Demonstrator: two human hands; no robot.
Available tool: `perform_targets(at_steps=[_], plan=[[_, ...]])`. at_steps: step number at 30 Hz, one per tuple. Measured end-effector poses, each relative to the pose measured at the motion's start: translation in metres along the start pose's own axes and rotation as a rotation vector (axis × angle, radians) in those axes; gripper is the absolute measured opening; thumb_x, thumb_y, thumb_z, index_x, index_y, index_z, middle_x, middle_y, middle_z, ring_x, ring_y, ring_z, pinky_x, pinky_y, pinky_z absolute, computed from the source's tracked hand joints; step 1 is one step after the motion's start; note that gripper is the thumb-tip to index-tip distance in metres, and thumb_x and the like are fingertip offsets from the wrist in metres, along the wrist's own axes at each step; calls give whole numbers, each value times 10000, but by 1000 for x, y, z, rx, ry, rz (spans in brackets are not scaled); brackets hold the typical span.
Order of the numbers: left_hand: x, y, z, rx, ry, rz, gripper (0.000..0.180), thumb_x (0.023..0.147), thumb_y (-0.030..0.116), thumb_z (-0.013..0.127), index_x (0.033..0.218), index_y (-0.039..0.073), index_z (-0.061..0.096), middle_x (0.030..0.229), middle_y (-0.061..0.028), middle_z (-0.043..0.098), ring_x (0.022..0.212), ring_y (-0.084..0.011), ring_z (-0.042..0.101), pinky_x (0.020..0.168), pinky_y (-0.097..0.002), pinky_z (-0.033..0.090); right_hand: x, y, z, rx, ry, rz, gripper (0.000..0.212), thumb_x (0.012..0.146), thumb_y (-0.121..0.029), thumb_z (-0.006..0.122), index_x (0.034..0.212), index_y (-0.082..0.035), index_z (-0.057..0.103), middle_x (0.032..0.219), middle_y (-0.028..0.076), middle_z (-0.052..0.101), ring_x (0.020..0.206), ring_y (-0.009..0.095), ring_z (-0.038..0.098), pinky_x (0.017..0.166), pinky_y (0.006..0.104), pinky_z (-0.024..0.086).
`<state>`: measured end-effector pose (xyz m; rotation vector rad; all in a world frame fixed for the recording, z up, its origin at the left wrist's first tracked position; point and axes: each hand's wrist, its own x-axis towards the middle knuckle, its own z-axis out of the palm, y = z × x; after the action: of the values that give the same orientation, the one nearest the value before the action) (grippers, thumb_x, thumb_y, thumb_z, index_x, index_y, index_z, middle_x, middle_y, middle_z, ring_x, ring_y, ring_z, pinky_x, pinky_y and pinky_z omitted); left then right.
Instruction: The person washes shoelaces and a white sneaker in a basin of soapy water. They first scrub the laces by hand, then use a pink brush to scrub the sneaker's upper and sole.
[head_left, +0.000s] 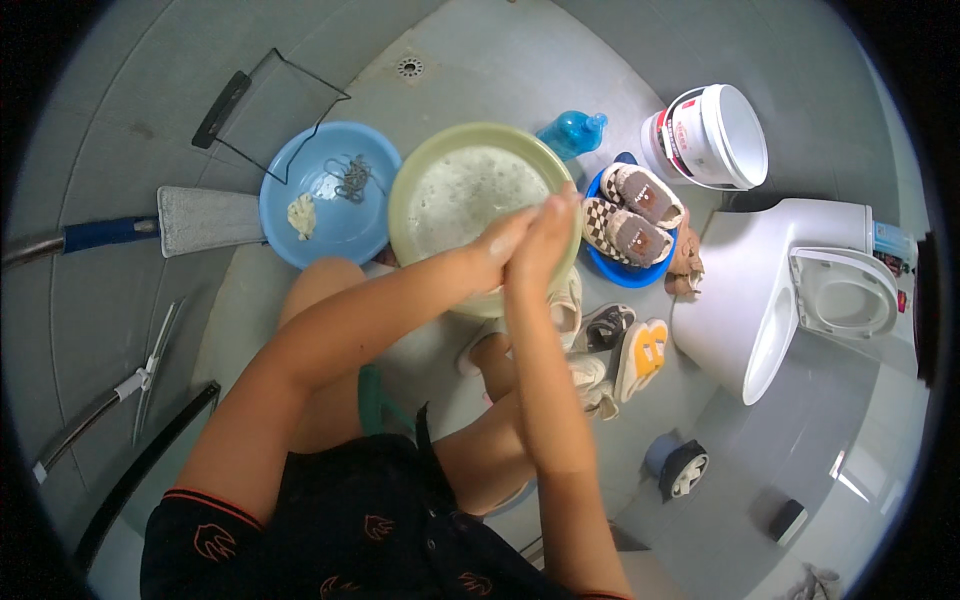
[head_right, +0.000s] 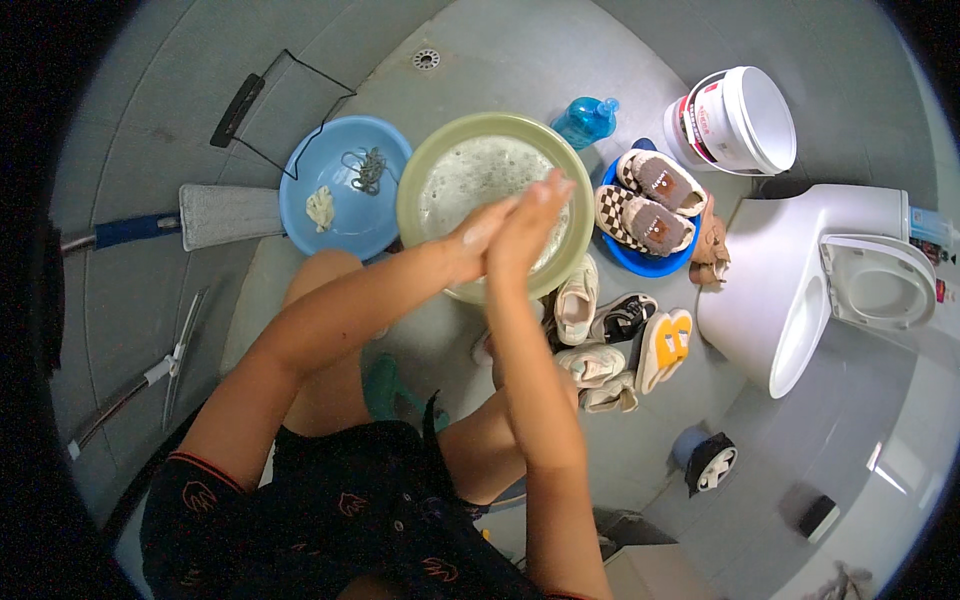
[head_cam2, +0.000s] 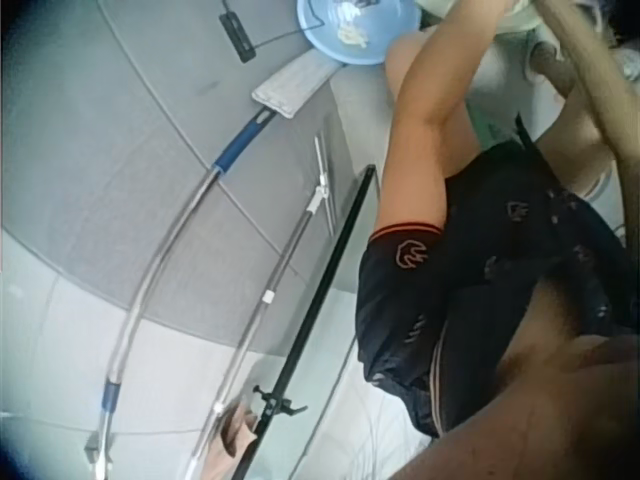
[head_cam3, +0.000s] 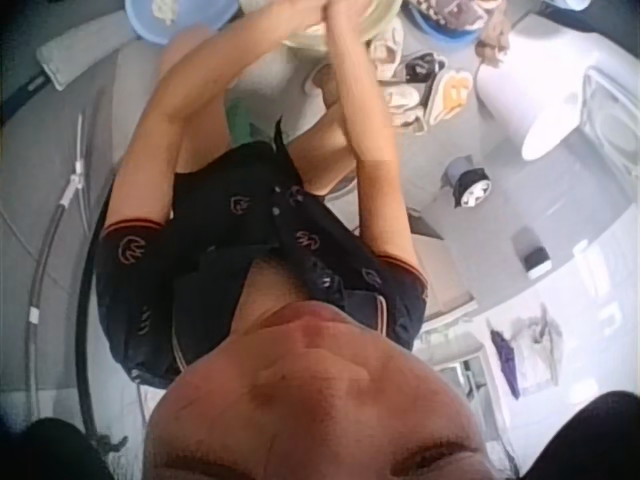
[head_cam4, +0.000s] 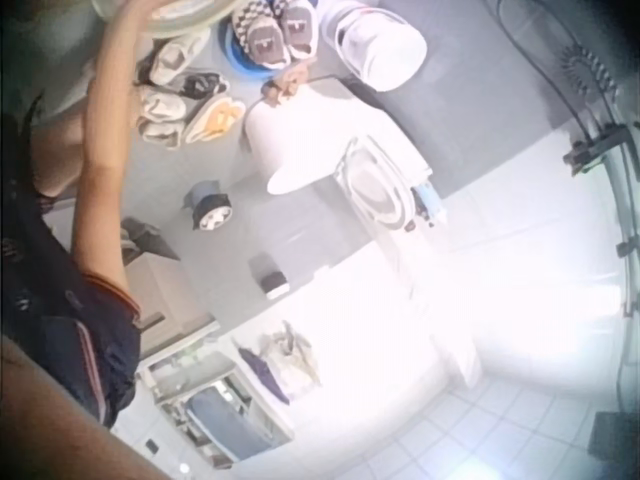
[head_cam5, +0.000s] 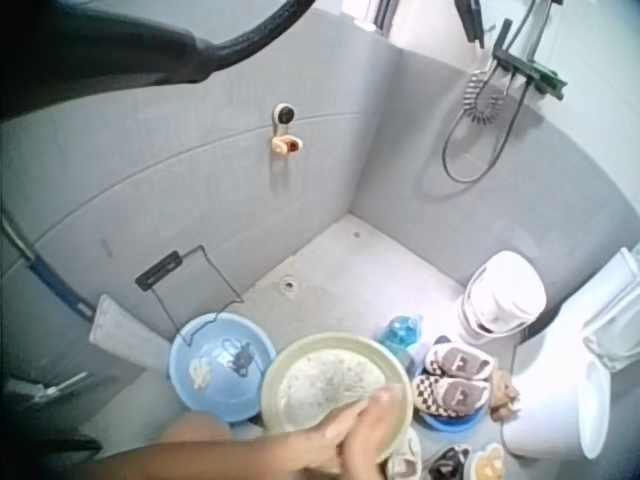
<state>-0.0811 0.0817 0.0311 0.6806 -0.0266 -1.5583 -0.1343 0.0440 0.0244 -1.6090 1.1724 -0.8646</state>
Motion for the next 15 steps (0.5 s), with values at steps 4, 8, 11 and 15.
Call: perform_targets(at_steps=[4,8,11,15], plan=[[20,7,-9,-69,-23,100,534,963,379,367,1424,119,293,1443,-32,342,1319,-161,314,1092,-300,228,-30,-28,17,-29,-78,-179,571,973,-339,313,1386,53,276,1469,199,245,1379,287,192,1121,340,104],[-4,3,16,61,-21,-36,519,958,403,391,1405,145,344,1382,6,409,1263,-141,364,1056,-307,269,30,7,-8,23,105,42,571,973,-344,297,1383,53,281,1485,221,174,1394,320,118,1129,371,70],[-14,6,27,110,25,-90,525,952,408,410,1390,123,369,1403,11,390,1264,-152,366,1046,-297,279,28,10,-15,71,99,100,585,974,-338,303,1394,62,234,1488,213,171,1395,313,108,1129,361,75],[25,3,-11,-18,-45,64,560,947,405,410,1409,101,320,1438,-36,351,1296,-167,335,1068,-314,254,-38,-31,12,-28,-76,-58,550,967,-296,365,1380,61,289,1466,195,258,1379,285,204,1115,334,140]])
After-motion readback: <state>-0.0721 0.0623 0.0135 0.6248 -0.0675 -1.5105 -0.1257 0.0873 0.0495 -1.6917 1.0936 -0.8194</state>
